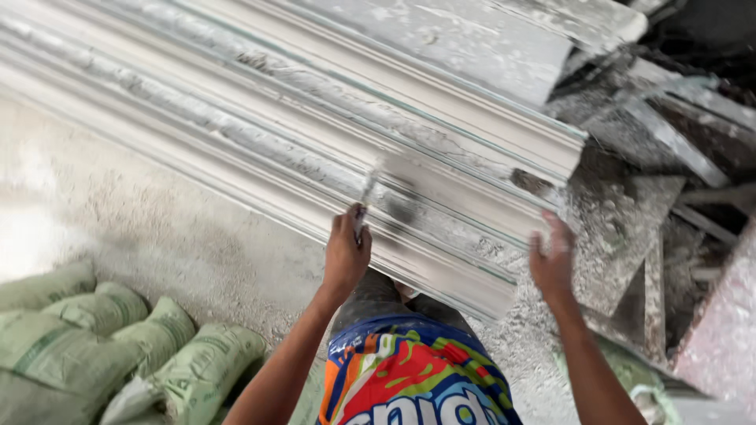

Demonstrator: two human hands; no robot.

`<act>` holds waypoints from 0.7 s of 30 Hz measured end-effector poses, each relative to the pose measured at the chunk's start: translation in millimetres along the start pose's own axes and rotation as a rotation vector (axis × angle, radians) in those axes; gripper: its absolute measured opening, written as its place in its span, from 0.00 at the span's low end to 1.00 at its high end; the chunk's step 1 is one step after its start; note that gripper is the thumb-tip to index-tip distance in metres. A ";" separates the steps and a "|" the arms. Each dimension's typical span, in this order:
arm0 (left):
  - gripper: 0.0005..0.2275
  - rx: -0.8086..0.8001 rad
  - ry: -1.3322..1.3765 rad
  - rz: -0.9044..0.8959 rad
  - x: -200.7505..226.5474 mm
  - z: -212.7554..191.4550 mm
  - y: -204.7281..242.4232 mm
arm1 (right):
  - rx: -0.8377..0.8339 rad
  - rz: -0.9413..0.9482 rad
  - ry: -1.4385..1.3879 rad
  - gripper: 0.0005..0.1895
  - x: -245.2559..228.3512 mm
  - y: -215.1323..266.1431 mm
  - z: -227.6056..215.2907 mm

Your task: The person uses a scraper to remove dried white residue from several stacked white decorative mouldings. They repeatedly scrape along the grooves and edges of each piece, occasionally wiping the surface with their hand.

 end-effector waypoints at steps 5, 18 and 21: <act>0.24 0.266 0.126 -0.033 20.8 -5.3 -10.7 | -0.167 -0.410 -0.045 0.23 -123.9 -69.5 99.8; 0.34 0.154 0.193 -0.322 70.5 72.3 -34.2 | -0.105 -0.894 0.134 0.23 -198.9 -131.5 199.7; 0.34 0.180 0.103 -0.368 50.3 49.1 -59.8 | -0.121 -0.905 0.206 0.23 -183.6 -132.3 211.0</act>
Point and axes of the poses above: each hand's wrist, its own y-axis away from the middle knuckle, its own z-axis out of the palm, x = y × z, the point moved 7 cm from there along -y, towards the middle knuckle
